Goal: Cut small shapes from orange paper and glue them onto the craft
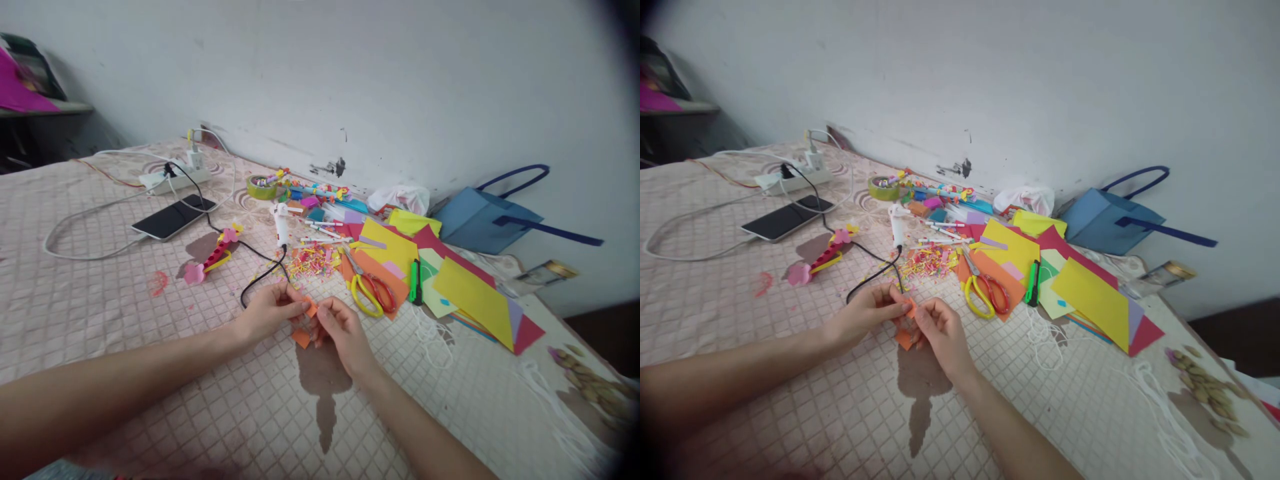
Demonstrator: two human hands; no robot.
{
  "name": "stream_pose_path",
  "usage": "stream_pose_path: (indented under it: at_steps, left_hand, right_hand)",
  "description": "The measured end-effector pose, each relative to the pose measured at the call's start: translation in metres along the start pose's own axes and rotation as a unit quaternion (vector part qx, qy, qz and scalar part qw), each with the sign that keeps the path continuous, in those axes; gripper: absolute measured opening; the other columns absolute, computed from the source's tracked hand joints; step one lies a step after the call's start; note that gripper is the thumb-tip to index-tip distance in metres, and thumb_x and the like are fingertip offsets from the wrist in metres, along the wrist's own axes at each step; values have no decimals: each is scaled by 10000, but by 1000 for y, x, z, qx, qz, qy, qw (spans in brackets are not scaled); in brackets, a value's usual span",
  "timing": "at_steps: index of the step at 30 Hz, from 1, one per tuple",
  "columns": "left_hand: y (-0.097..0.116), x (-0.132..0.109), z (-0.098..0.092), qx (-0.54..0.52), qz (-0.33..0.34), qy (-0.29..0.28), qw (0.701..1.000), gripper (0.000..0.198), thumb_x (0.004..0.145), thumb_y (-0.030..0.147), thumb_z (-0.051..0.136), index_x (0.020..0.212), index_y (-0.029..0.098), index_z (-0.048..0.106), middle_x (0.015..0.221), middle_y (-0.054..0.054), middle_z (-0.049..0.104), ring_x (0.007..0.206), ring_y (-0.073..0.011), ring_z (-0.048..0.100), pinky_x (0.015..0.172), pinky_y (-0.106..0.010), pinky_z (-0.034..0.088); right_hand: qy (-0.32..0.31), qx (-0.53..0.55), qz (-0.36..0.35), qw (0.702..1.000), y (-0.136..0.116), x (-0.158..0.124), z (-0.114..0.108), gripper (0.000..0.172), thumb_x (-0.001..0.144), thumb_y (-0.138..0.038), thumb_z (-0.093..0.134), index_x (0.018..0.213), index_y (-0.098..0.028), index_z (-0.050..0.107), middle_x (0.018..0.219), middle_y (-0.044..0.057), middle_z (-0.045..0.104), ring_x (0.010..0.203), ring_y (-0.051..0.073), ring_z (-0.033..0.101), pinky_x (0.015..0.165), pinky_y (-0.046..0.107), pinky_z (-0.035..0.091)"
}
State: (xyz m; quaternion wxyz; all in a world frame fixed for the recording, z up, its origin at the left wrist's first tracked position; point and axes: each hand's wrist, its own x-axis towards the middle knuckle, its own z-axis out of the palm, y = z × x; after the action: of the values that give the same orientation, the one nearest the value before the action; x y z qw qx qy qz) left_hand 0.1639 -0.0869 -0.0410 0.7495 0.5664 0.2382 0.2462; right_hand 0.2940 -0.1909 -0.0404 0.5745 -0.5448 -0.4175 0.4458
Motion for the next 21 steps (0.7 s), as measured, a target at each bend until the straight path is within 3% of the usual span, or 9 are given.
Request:
stream_pose_path:
  at_steps: [5,13,21]
  left_hand:
    - [-1,-1,0,15,8,-4,1000,257,688,303,717,706,130,529,651,-23,661,554,-110,602,532,-217,460]
    - [0,-2,3,-32,16,-73,997,224,736,284,684,763,115,539,713,-54,692,643,-152,663,625,-272,523]
    - [1,-2,3,-1,18,-28,999,304,703,279,710,858,129,495,691,-19,664,595,-134,647,562,-240,494]
  right_hand:
    - [10,-26,-1,1000,1,0,-1,208,827,-367,587,739,-184,548,568,-46,538,490,85,505,454,191,416]
    - [20,-58,-3,998,-1,0,-2,201,839,-347,559,725,-185,529,570,-45,523,486,90,485,458,203,405]
    - [17,-93,-32,995,-1,-2,0,210,855,-351,540,720,-190,533,582,-40,519,500,96,484,478,211,405]
